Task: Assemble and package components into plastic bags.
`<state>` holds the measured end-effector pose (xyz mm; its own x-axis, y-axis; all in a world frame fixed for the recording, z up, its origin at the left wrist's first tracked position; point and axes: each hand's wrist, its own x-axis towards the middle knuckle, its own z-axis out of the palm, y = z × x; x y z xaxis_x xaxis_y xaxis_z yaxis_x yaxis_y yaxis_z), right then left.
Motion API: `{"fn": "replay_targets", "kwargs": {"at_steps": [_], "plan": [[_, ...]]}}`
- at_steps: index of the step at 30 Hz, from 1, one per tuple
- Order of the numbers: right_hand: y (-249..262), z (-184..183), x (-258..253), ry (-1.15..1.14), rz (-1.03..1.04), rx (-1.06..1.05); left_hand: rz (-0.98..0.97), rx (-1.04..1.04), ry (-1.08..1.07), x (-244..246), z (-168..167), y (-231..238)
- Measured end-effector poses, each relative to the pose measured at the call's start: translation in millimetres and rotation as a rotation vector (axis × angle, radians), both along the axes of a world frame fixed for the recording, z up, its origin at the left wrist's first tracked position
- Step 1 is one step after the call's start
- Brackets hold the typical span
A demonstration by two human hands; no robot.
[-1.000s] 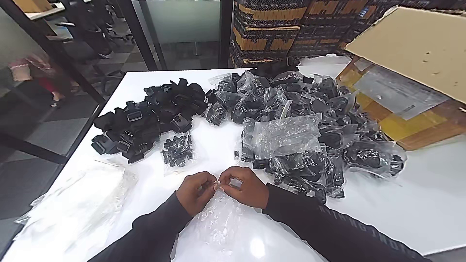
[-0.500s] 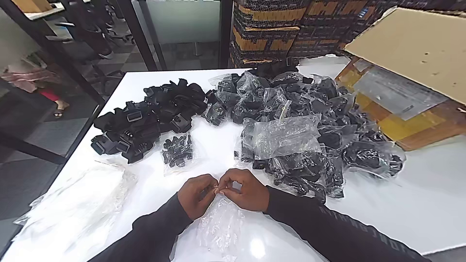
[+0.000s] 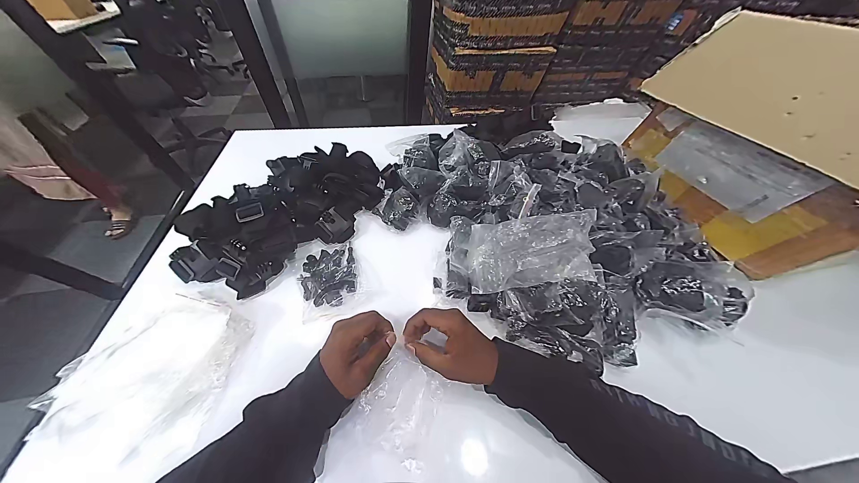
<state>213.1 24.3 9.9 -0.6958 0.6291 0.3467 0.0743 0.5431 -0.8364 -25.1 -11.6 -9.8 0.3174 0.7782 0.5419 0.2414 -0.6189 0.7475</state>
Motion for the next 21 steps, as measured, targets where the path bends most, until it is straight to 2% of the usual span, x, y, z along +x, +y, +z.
{"fn": "replay_targets", "kwargs": {"at_steps": [4, 10, 21], "plan": [[0.4, 0.1, 0.7, -0.005, -0.029, 0.007, 0.022, -0.03, -0.02, -0.3, -1.4, 1.1], [-2.7, 6.6, -0.2, 0.053, -0.022, 0.01, -0.044, -0.13, -0.037, 1.9, -3.4, 0.0], [-2.2, -0.9, -3.9, 0.091, -0.018, -0.035, -0.079, -0.11, -0.057, 2.8, -2.6, 1.1]]}}
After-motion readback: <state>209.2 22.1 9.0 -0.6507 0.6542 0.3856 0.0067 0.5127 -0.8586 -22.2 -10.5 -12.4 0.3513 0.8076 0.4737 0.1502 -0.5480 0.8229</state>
